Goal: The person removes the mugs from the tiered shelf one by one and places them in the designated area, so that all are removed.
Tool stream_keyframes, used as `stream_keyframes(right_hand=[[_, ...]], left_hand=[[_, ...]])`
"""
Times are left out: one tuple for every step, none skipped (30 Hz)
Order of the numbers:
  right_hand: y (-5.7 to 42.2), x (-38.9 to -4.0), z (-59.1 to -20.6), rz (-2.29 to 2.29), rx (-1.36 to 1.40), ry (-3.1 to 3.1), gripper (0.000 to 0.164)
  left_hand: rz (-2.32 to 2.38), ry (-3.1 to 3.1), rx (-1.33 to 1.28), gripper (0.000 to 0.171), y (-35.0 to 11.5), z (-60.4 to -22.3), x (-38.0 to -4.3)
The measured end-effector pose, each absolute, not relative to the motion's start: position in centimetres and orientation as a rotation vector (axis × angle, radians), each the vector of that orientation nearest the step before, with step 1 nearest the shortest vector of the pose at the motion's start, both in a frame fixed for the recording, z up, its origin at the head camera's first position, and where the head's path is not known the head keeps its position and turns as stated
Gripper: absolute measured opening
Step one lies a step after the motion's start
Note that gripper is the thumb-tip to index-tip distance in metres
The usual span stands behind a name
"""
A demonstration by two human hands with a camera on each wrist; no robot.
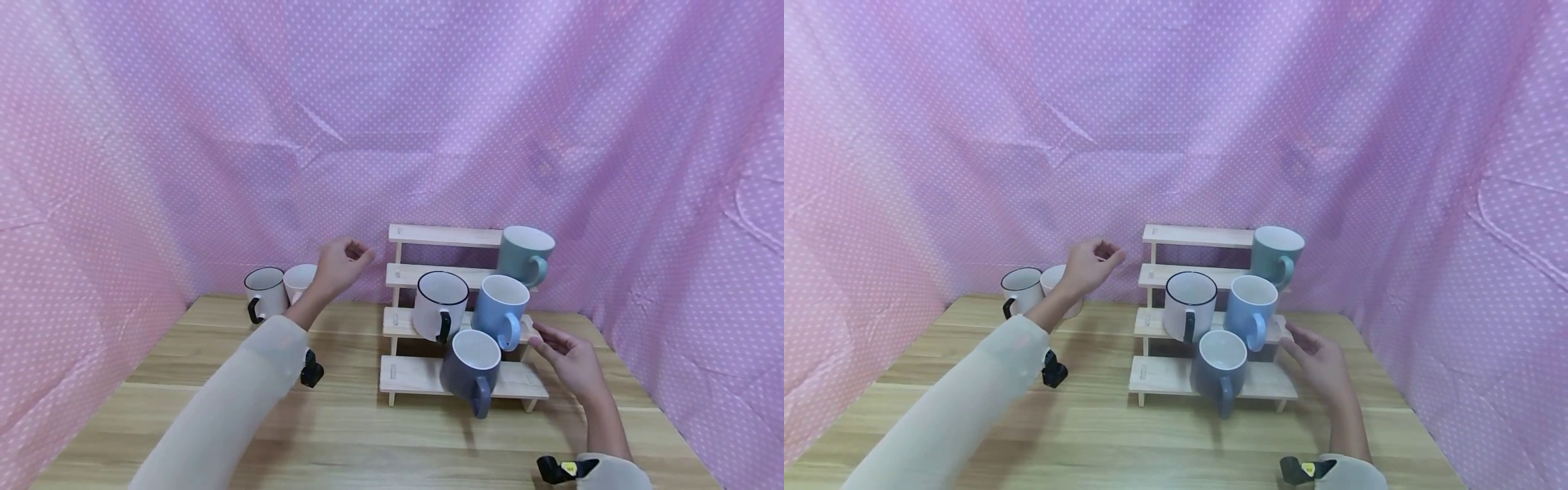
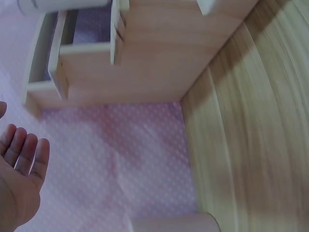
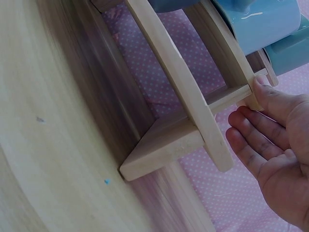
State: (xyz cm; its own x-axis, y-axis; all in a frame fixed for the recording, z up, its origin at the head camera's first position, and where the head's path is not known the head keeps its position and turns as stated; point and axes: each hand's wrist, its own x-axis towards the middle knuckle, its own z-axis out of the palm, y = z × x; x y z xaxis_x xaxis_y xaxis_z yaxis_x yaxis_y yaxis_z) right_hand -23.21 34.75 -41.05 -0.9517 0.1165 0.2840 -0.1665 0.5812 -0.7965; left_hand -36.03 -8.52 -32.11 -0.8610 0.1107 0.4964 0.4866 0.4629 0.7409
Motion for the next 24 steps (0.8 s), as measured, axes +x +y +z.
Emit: stream_keyframes(right_hand=[[34.7,-23.2,-41.0,1.310,0.039,-2.509,0.056],[34.7,-23.2,-41.0,1.307,0.037,-2.510,0.056],[34.7,-23.2,-40.9,1.308,0.036,-2.508,0.056],[34.6,-23.1,-40.9,1.308,0.035,-2.511,0.056],[34.6,-23.1,-40.9,1.308,0.035,-2.512,0.056],[34.6,-23.0,-40.8,1.308,0.035,-2.513,0.056],[34.6,-23.0,-40.8,1.310,0.034,-2.513,0.056],[34.5,-23.0,-40.8,1.310,0.033,-2.515,0.056],[34.5,-23.0,-40.7,1.312,0.032,-2.517,0.057],[34.5,-23.0,-40.7,1.311,0.032,-2.520,0.057],[34.6,-23.0,-40.8,1.312,0.034,-2.517,0.057],[34.6,-23.0,-40.8,1.313,0.035,-2.517,0.057],[34.6,-23.0,-40.8,1.313,0.037,-2.515,0.057],[34.6,-23.0,-40.8,1.314,0.040,-2.514,0.057],[34.7,-23.1,-40.9,1.316,0.042,-2.511,0.057],[34.7,-23.1,-40.9,1.314,0.047,-2.509,0.057],[34.7,-23.1,-40.9,1.315,0.052,-2.505,0.056],[34.8,-23.1,-41.0,1.314,0.055,-2.503,0.056],[34.8,-23.1,-41.0,1.313,0.057,-2.502,0.056],[34.8,-23.2,-41.0,1.311,0.060,-2.502,0.056],[34.8,-23.2,-41.1,1.310,0.063,-2.502,0.056],[34.9,-23.2,-41.1,1.307,0.064,-2.504,0.056],[34.9,-23.2,-41.1,1.309,0.065,-2.503,0.056],[34.9,-23.2,-41.2,1.308,0.066,-2.506,0.056]], left_hand=[[-1.358,-2.333,-0.514,0.022,-8.0,-32.0,-36.1],[-1.352,-2.324,-0.533,0.022,-7.6,-31.8,-36.1],[-1.359,-2.314,-0.551,0.021,-7.1,-31.6,-36.1],[-1.362,-2.312,-0.570,0.022,-6.6,-31.4,-36.0],[-1.366,-2.308,-0.587,0.023,-6.1,-31.2,-35.9],[-1.369,-2.307,-0.607,0.024,-5.7,-31.0,-35.8],[-1.374,-2.310,-0.625,0.025,-5.2,-30.7,-35.6],[-1.380,-2.313,-0.646,0.025,-4.8,-30.5,-35.5],[-1.377,-2.323,-0.664,0.025,-4.4,-30.3,-35.3],[-1.360,-2.332,-0.681,0.026,-3.9,-30.1,-35.2],[-1.354,-2.335,-0.701,0.025,-3.4,-29.9,-35.0],[-1.347,-2.341,-0.721,0.025,-3.0,-29.7,-34.9],[-1.338,-2.347,-0.736,0.025,-2.5,-29.5,-34.7],[-1.330,-2.349,-0.753,0.025,-2.0,-29.3,-34.6],[-1.323,-2.354,-0.767,0.024,-1.6,-29.2,-34.5],[-1.321,-2.359,-0.780,0.024,-1.2,-29.0,-34.4],[-1.326,-2.366,-0.795,0.024,-0.7,-28.9,-34.2],[-1.335,-2.373,-0.804,0.024,-0.3,-28.8,-34.1],[-1.338,-2.377,-0.817,0.025,0.1,-28.6,-33.9],[-1.341,-2.384,-0.825,0.025,0.5,-28.5,-33.8],[-1.341,-2.392,-0.832,0.026,0.9,-28.4,-33.6],[-1.338,-2.398,-0.840,0.027,1.3,-28.3,-33.5],[-1.334,-2.399,-0.852,0.028,1.7,-28.2,-33.3],[-1.324,-2.400,-0.860,0.028,2.0,-28.1,-33.2]])
